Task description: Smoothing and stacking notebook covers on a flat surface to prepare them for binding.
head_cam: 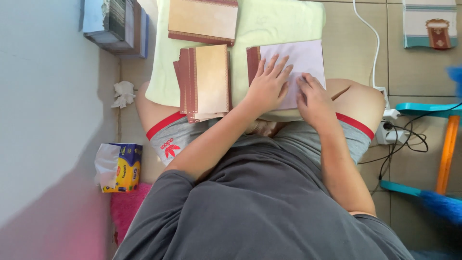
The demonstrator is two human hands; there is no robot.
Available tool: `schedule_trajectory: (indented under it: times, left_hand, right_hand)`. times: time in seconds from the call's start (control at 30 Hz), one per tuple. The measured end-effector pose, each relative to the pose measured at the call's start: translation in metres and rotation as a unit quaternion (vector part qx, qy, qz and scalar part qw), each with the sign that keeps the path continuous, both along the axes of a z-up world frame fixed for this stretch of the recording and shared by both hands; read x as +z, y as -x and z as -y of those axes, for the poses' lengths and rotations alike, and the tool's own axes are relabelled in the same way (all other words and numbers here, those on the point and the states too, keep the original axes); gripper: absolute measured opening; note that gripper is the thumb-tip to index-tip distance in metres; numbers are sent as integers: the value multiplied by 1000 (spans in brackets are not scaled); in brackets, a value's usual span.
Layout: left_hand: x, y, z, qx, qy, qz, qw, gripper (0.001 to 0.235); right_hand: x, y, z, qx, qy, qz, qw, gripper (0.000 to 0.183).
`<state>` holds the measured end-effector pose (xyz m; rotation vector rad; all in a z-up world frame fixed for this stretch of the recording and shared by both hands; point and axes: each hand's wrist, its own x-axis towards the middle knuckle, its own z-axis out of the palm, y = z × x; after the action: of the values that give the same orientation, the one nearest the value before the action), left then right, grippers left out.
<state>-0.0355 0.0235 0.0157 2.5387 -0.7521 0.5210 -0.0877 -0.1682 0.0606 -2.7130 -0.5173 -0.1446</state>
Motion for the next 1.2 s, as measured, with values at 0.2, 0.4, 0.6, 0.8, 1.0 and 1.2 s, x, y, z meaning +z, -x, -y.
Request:
schedule_trajectory:
  times: [0.2,0.4,0.6,0.8,1.0,1.2]
  left_hand:
    - [-6,-4,6,-10,-64,-60,996,67]
    - [13,5,5,-4,-11,-57,998,62]
    - [9,-3,3,-4,-79,-126,989,61]
    - [34,-19,-10,-45,-7,-348,936,86]
    - [39,-14,-11,-49,-22,-341,938,81]
    - [53,-12,-16,-63,-19,-364,929,80]
  right_hand:
    - [-6,2,28,-56,-2,26,998,48]
    - [6,8,24,-151,-141,-17,978,32]
    - [13,22,12,-104,-38,55,992,59]
    - [30,36,-26,10,-5,110,994,61]
    - [29,37,-31,8,4,99,995,60]
    - [48,41,-25,-69,26,109,991,64]
